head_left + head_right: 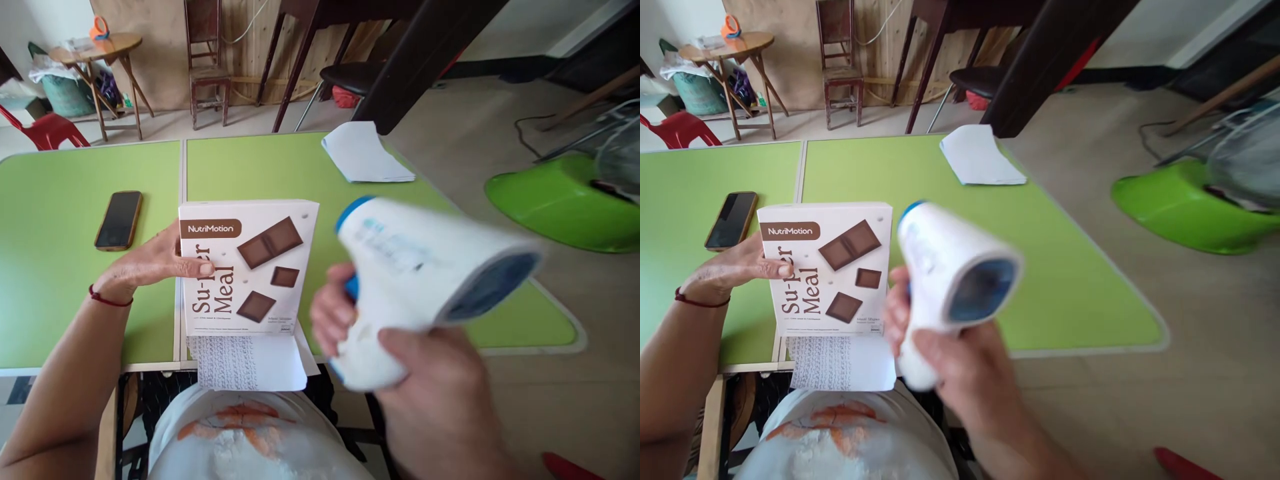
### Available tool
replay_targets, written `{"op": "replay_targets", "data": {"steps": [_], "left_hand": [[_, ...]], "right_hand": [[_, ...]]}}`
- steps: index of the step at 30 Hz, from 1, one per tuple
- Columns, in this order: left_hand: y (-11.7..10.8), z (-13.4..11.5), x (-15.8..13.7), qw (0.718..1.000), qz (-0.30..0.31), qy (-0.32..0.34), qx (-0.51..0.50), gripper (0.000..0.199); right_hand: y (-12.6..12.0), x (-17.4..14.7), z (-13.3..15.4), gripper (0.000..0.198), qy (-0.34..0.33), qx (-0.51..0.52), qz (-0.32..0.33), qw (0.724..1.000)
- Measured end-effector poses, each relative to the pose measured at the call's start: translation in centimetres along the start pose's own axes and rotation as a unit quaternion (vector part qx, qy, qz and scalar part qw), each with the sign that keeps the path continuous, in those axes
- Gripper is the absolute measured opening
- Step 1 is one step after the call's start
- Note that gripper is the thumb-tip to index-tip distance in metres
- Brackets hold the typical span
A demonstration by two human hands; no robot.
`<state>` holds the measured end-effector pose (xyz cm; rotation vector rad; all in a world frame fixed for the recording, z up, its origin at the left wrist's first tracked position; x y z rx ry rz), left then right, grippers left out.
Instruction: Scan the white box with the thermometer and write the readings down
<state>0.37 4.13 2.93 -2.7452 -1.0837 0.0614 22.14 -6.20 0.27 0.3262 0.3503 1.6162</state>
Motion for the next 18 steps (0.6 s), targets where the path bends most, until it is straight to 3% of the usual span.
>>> {"op": "replay_targets", "data": {"steps": [2,5,12,18], "left_hand": [[0.1,-0.1,0.1,1.0,0.006,-0.015,0.014,0.058],[0.1,-0.1,0.1,0.999,0.009,-0.031,0.026,0.053],[0.1,-0.1,-0.1,0.999,-0.006,-0.021,0.026,0.05],[0.3,-0.2,0.0,0.999,-0.001,-0.022,0.033,0.053]], "right_hand": [[2.8,-1.9,-1.6,0.036,0.062,0.088,0.062,0.992],[4.6,-2.5,-3.2,0.035,0.09,0.106,0.083,0.987],[4.5,-1.1,-4.0,0.028,0.081,0.055,0.082,0.992],[4.5,-1.2,-4.5,0.035,0.075,0.021,0.094,0.993]]}}
Point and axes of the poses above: each hand's wrist, its own x-axis towards the middle knuckle, its own y-axis out of the palm, z = x × y, the point moved 5 cm from there along x, towards the middle knuckle
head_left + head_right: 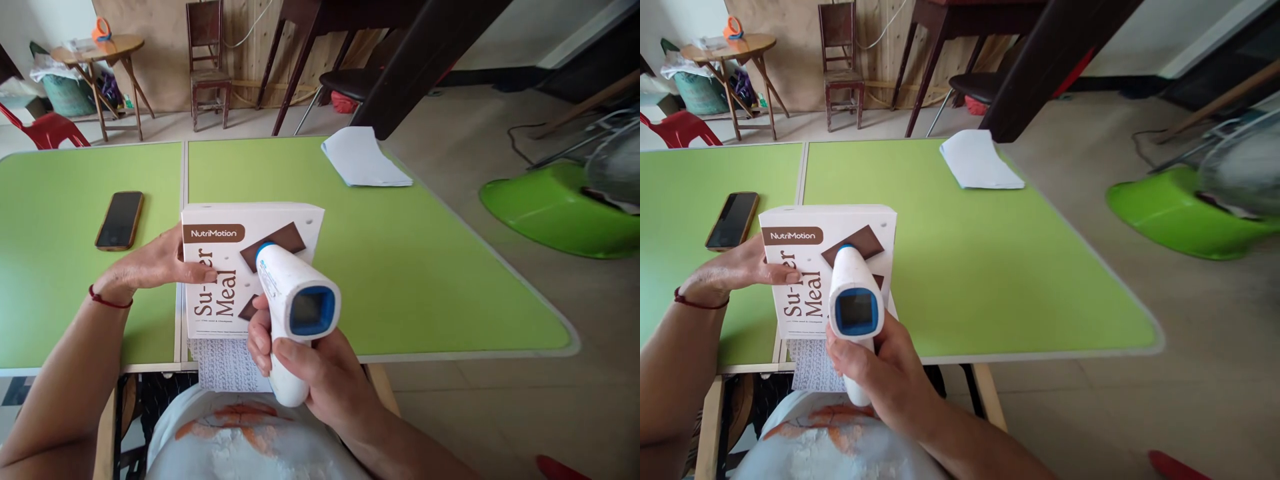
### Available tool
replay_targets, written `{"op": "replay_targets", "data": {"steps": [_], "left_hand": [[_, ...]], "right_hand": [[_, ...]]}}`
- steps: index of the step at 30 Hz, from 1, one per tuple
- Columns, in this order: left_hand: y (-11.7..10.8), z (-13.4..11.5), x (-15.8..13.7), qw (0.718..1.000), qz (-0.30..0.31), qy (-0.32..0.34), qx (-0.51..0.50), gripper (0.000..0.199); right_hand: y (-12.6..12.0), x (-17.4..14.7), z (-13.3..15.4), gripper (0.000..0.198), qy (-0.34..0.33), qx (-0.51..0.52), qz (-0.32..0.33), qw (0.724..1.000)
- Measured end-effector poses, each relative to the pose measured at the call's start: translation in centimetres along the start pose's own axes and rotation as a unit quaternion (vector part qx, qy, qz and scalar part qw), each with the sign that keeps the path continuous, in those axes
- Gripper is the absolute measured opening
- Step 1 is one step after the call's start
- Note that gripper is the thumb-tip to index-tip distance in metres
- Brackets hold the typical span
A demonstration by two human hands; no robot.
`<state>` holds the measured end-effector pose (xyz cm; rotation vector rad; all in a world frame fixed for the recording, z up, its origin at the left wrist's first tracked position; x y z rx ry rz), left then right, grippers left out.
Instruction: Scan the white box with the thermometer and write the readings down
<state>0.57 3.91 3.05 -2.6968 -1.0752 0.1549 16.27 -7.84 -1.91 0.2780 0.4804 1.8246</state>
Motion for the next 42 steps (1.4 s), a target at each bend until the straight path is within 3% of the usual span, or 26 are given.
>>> {"op": "replay_targets", "data": {"steps": [24,32,42], "left_hand": [[0.0,0.0,0.0,1.0,0.002,0.016,0.0,0.056],[0.1,-0.2,-0.1,1.0,0.017,0.021,-0.005,0.043],[-0.1,0.3,0.0,1.0,0.004,0.0,-0.007,0.053]], "right_hand": [[0.1,0.4,-0.7,0.033,-0.002,0.014,0.002,1.0],[-0.3,0.1,-0.8,0.032,0.002,0.013,0.004,1.0],[-0.5,0.3,-0.9,0.03,-0.003,0.004,-0.015,1.0]]}}
Point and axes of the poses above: each hand's wrist, its own x-axis towards the middle knuckle, its own y-axis out of the palm, z = x × y, the point moved 5 cm from there along x, towards the middle knuckle
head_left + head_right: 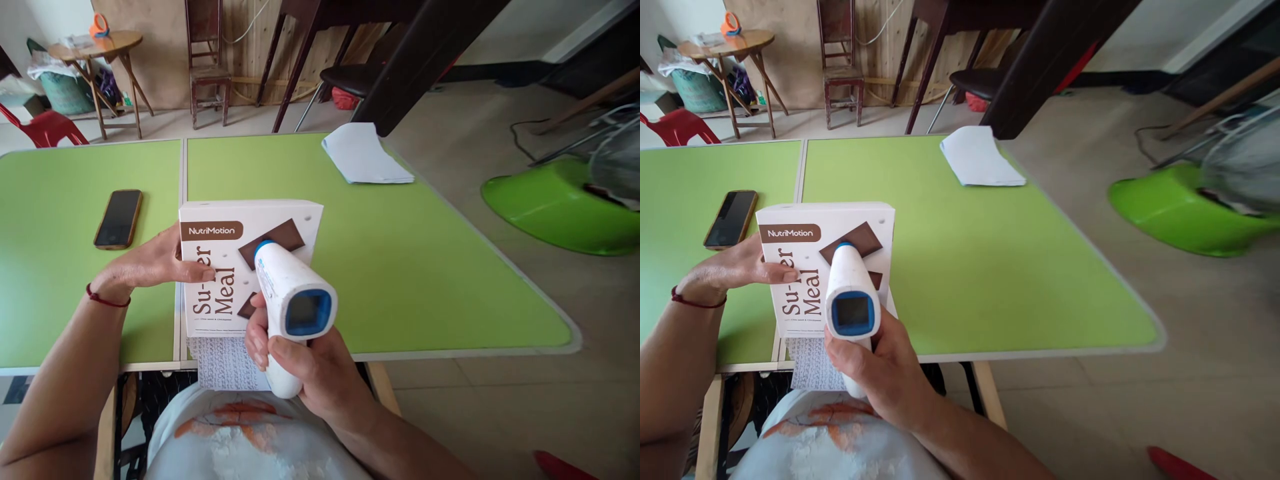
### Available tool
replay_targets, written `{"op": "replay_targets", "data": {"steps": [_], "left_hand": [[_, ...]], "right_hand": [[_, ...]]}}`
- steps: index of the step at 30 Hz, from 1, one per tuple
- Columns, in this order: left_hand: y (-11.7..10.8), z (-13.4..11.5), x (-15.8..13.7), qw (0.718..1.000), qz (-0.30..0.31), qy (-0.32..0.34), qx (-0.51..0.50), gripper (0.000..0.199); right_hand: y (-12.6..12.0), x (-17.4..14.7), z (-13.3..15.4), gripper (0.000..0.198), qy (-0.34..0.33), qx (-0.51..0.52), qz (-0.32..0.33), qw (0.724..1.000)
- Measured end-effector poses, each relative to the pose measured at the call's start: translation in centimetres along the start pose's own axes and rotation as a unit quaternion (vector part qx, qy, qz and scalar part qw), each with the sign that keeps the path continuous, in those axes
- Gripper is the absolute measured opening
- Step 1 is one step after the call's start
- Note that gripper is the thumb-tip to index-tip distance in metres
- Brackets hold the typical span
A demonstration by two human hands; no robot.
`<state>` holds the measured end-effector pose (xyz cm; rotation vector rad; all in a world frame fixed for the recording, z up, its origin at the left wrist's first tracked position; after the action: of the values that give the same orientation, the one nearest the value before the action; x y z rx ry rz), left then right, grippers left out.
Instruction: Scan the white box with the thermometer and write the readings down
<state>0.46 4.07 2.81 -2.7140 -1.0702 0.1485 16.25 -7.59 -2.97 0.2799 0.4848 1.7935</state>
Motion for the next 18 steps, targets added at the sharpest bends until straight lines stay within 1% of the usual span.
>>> {"op": "replay_targets", "data": {"steps": [10,13,18], "left_hand": [[0.11,-0.05,0.13,1.0,0.027,0.008,0.006,0.065],[0.14,0.4,0.18,0.999,0.048,0.002,0.022,0.059],[0.24,0.68,0.25,0.997,0.072,0.014,0.027,0.052]], "right_hand": [[-0.44,-0.06,-0.49,0.03,0.014,0.01,-0.003,1.0],[-0.54,0.08,-0.51,0.031,0.017,0.014,-0.003,1.0],[-0.26,0.49,-0.23,0.031,0.011,0.029,-0.006,0.999]]}}
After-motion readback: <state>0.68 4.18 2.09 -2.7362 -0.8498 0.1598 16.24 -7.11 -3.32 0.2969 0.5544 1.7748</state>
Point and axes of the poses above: each hand's wrist, its own x-axis towards the middle knuckle, its own y-axis out of the palm, z = x × y, the point moved 5 cm from there along x, towards the middle knuckle
